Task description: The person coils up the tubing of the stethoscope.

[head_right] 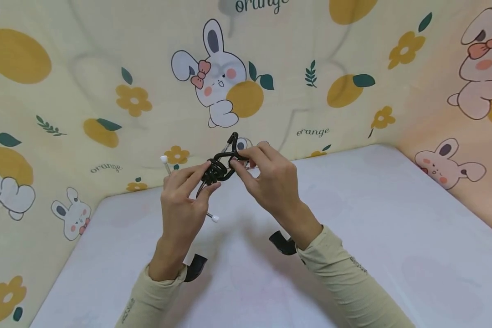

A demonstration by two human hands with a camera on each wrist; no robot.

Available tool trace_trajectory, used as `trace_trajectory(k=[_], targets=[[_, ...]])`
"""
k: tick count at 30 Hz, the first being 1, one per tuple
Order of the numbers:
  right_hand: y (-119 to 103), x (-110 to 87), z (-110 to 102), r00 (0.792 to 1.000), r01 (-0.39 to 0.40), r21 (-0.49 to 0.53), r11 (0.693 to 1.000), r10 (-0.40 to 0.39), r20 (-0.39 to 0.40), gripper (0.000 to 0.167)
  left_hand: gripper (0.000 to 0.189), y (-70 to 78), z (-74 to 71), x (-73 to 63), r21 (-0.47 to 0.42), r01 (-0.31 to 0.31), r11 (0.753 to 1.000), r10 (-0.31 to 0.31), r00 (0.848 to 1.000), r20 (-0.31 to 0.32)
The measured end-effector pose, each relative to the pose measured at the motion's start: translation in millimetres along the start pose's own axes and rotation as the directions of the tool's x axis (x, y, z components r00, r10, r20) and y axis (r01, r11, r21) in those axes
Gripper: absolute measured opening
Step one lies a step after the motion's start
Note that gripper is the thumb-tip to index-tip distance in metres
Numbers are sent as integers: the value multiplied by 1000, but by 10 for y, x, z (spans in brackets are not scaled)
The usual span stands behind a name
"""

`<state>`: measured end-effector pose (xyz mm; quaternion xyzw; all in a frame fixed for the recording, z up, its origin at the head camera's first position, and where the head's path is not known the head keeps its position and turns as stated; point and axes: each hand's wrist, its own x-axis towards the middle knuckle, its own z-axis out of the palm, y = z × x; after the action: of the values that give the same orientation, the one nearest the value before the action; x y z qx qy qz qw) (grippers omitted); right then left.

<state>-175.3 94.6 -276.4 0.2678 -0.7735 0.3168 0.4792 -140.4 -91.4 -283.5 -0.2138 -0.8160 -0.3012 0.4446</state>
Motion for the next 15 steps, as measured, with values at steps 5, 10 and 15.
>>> trace_trajectory(k=[5, 10, 15], targets=[[82, 63, -96, 990, -44, 64, 997, 35, 135, 38, 39, -46, -28, 17, -24, -22, 999, 22, 999, 31], [135, 128, -211, 924, -145, 82, 986, 105, 367, 51, 38, -202, 14, 26, -93, 37, 995, -28, 995, 93], [199, 89, -199, 744, -211, -68, 975, 205, 636, 64, 35, -390, 85, -35, -137, 106, 985, -78, 979, 189]])
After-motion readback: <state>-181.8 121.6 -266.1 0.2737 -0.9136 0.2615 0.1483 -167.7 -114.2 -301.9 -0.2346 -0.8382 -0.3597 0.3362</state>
